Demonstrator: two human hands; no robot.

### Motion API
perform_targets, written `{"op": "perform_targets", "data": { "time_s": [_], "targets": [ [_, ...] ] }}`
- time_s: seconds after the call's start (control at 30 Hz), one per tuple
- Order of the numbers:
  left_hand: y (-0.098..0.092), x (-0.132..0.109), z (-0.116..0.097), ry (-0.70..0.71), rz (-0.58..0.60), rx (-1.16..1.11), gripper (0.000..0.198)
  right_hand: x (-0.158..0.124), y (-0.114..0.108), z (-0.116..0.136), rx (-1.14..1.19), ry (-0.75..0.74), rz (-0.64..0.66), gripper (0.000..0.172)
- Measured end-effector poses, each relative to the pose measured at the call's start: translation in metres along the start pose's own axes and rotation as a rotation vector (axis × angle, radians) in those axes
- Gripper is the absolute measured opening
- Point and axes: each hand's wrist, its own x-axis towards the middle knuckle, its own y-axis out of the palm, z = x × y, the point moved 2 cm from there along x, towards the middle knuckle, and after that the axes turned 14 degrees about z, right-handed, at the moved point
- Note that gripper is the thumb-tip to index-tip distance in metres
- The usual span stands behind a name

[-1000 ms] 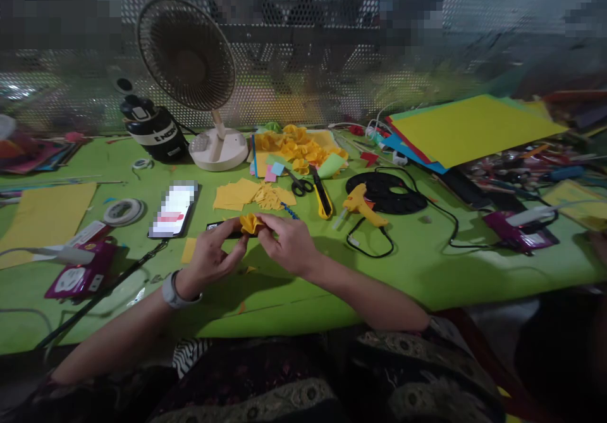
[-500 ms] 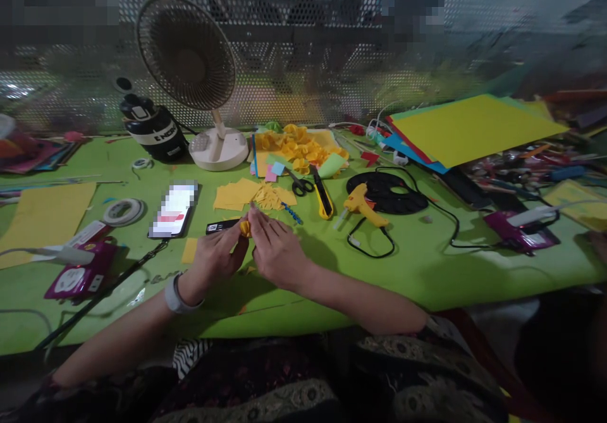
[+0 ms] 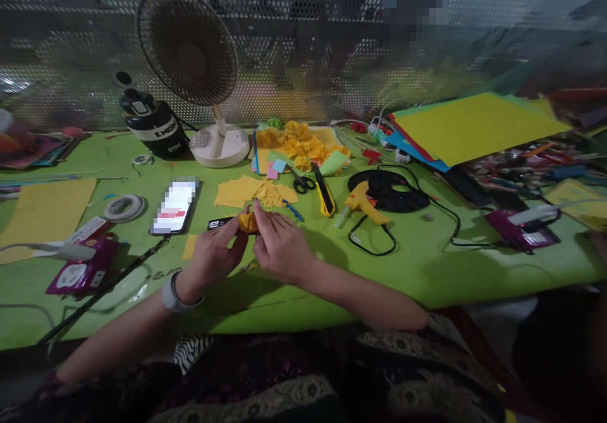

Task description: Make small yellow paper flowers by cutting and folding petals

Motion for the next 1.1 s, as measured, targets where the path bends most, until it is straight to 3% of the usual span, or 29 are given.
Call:
{"op": "perform_targets", "data": {
  "time_s": [0.13,0.23,0.47,0.57,0.73,0.9,1.1],
  "targets": [
    [-0.004,0.003,0.005,-0.049,0.013,-0.079,0.018,0.003,-0.008,-0.011,0.13,0.037,-0.032,0.039],
    [-0.006,0.004,0.007,-0.076,0.01,-0.127,0.019,0.004,-0.01,-0.018,0.253,0.094,-0.028,0.025],
    [-0.007,0.003,0.015,-0.195,0.087,-0.39,0.027,0.01,-0.01,-0.028,0.882,0.384,0.117,0.019],
    [-0.006,0.003,0.017,-0.193,0.084,-0.419,0.025,0.01,-0.01,-0.027,0.826,0.391,0.101,0.017],
    [-0.001,0.003,0.019,-0.238,0.11,-0.505,0.018,0.009,-0.012,-0.027,0.608,0.281,0.042,0.018],
    [-0.002,0.006,0.021,-0.187,0.117,-0.677,0.046,0.008,-0.011,-0.03,0.522,0.216,0.033,0.019],
    [-0.002,0.008,0.023,-0.167,0.056,-0.688,0.031,0.008,-0.008,-0.032,0.543,0.271,0.025,0.018]
  ]
}}
